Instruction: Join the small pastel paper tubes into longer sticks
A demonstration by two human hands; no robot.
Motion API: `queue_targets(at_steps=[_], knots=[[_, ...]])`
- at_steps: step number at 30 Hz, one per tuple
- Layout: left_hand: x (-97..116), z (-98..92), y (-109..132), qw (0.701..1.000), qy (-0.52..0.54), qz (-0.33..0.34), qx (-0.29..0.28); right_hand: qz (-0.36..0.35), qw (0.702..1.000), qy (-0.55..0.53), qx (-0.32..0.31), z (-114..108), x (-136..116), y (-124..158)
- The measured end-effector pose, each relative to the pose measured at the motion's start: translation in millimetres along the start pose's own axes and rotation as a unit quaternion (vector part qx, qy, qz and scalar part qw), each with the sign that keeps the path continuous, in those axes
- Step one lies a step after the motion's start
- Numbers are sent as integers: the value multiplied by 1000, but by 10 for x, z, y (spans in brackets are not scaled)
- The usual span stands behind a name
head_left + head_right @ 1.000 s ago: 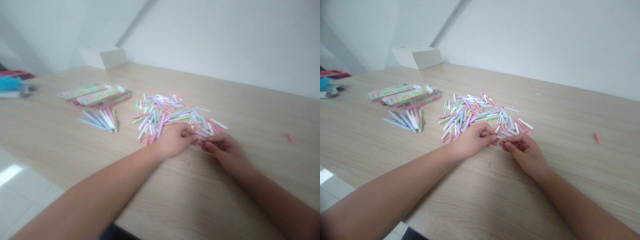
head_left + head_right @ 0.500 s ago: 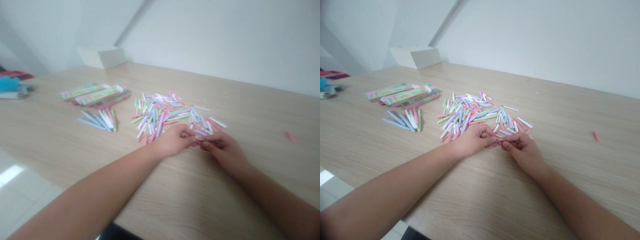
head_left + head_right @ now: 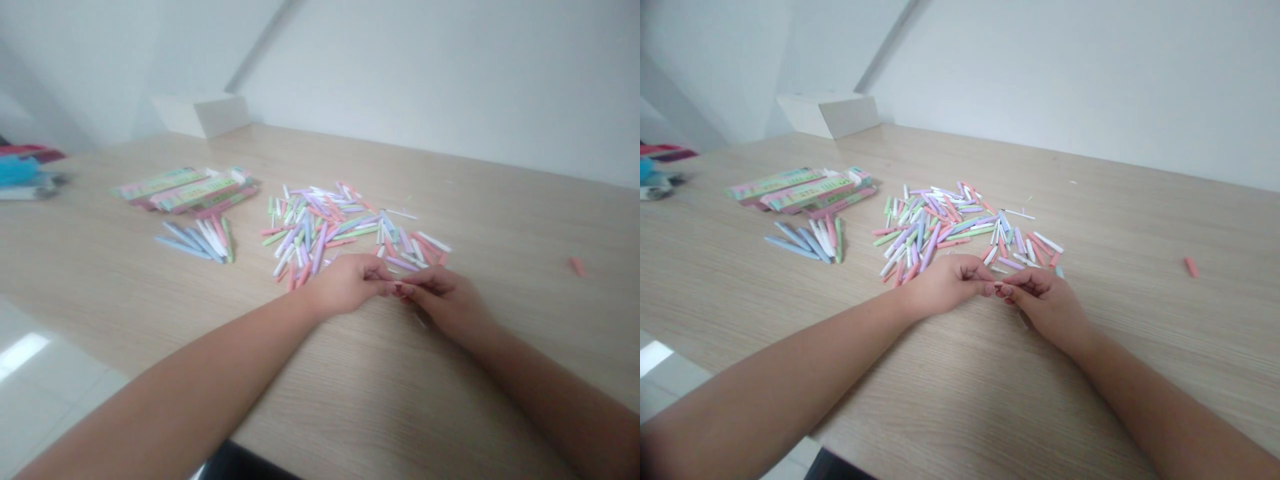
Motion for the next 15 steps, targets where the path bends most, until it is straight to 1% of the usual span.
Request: queue_targets(at_steps=[4,7,11,12,13,15], knots=[[47,-4,16,1000,-22,14,1,-16,999,52,-7,-2,10,5],[61,-8,24,999,-37,19,-5,-31,997,66,-13,8,-7,5],[47,-10,13,998,-55,1,5,-14,996,86,-24,30,9,6],[45,-11,6,998,-58,-5,7,-19,996,88,-25,30,21,6],[44,-13,-2,998,-58,-7,6,-39,995,91,-23,23,34,7],[47,-25,-20,999,-53,-7,3,-115,987,113,-9,-11,56,13]])
Point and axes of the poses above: each hand's wrist, its own y-axis away from the middle knuckle, its own z-axis out of the palm, x = y × z, the point moved 2 cm from there along -y, towards the middle knuckle, and after that the axes turned 5 degrees about -x, right-handed, at the moved point
